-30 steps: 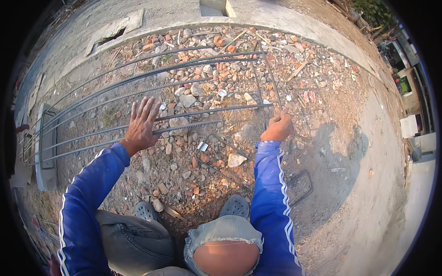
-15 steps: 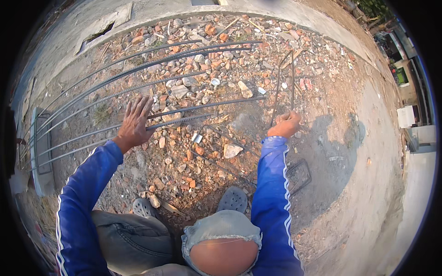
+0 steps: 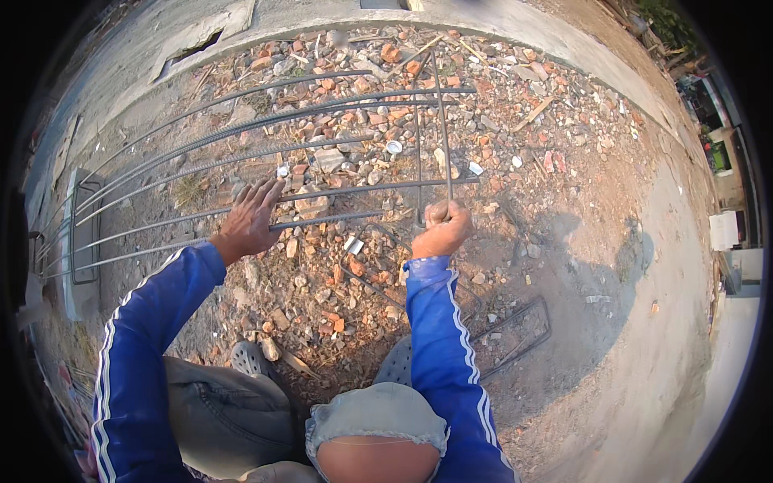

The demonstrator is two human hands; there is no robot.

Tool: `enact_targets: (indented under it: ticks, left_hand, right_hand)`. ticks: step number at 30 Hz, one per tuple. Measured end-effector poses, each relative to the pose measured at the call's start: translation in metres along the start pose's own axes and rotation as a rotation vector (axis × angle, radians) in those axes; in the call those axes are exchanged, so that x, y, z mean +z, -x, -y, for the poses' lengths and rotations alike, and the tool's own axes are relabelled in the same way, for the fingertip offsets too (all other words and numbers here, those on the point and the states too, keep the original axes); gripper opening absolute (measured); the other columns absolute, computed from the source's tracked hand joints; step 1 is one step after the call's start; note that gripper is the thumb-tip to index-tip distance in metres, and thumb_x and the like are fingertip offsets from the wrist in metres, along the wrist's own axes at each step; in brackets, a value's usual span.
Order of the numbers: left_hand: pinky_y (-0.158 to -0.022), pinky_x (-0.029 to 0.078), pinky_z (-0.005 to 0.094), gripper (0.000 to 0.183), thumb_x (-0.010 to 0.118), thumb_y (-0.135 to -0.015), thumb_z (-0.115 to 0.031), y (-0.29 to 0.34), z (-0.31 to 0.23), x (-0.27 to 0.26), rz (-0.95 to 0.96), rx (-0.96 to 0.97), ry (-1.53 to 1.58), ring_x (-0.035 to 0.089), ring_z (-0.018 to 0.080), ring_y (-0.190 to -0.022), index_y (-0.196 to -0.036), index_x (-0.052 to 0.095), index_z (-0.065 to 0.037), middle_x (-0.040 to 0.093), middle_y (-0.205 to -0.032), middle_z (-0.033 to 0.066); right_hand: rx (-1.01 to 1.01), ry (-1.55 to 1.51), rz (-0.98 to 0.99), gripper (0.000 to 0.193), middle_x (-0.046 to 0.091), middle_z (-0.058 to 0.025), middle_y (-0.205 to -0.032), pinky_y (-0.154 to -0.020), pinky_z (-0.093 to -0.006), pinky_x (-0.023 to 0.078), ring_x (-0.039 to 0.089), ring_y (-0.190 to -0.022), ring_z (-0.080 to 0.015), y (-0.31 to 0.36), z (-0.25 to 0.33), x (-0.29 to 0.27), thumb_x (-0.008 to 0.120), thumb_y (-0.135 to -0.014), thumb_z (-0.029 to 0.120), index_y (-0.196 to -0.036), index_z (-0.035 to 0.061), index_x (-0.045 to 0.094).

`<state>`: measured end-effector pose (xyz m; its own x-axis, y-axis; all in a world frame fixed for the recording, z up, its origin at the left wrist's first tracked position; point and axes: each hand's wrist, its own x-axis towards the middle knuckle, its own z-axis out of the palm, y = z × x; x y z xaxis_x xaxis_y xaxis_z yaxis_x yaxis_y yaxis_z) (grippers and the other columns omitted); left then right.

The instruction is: The person assembles rebar cages by hand on the ground, picking up individual rectangular steel stirrups and positioning them along a set of long straight rebar rods. The person handles the stirrups one by one, slides them into place, and then lifts the entire partially completed structure to stack it with others.

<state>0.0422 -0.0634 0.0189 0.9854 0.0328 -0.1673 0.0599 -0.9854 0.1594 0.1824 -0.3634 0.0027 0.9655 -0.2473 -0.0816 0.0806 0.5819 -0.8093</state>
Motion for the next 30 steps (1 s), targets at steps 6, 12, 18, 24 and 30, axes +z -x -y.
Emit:
enact_targets:
  ticks: [6,12,18,24,30]
  left_hand:
    - [-0.121,0.02,0.0488,0.093,0.071,-0.082,-0.035,0.0,0.001,-0.008,-0.051,0.006,0.021,0.028,0.0386,-0.144,-0.153,0.021,-0.002,0.033,-0.153,0.0233]
    - [-0.12,0.02,0.0518,0.094,0.071,-0.081,-0.051,0.03,0.015,-0.023,-0.284,0.234,0.114,0.032,0.0392,-0.141,-0.149,0.029,-0.002,0.038,-0.149,0.0208]
    - [-0.114,0.027,0.0496,0.07,0.057,-0.089,-0.059,0.096,0.077,-0.059,-0.416,0.068,0.162,0.039,0.04,-0.134,-0.129,0.047,-0.002,0.049,-0.134,0.0209]
    - [-0.092,0.047,0.0421,0.067,0.059,-0.094,-0.05,0.055,0.052,-0.043,-0.414,-0.28,0.642,0.063,0.0319,-0.101,-0.132,0.047,0.005,0.064,-0.105,0.0199]
    - [-0.064,0.049,0.0275,0.04,0.057,-0.1,-0.031,0.003,0.035,-0.005,-0.128,-0.496,1.108,0.057,0.0108,-0.068,-0.124,0.053,0.0,0.058,-0.076,0.0023]
  right_hand:
    - [-0.005,0.158,0.269,0.033,0.037,-0.0027,-0.055,-0.049,-0.031,0.028,0.03,-0.048,-0.0135,0.061,-0.016,0.049,0.049,-0.084,0.016,-0.055,0.0071,0.039]
    - [-0.307,0.658,0.935,0.032,0.057,-0.0072,-0.079,-0.065,-0.0334,0.042,0.052,-0.074,-0.0176,0.103,-0.007,0.06,0.048,-0.094,0.021,-0.086,-0.0025,0.068]
    - [-0.136,0.737,0.255,0.029,0.065,-0.0094,-0.098,-0.079,-0.0316,0.05,0.059,-0.086,-0.0167,0.058,0.036,-0.057,0.053,-0.097,0.02,-0.11,-0.0017,0.068]
    - [0.261,1.183,-0.159,0.031,0.065,-0.0136,-0.108,-0.089,-0.0358,0.051,0.062,-0.095,-0.0217,0.087,0.053,-0.221,0.06,-0.089,0.015,-0.115,0.0003,0.066]
    - [-0.332,1.894,0.023,0.043,0.06,-0.0187,-0.117,-0.091,-0.0388,0.048,0.06,-0.103,-0.0267,0.101,0.026,-0.266,0.064,-0.086,0.018,-0.124,-0.0014,0.059]
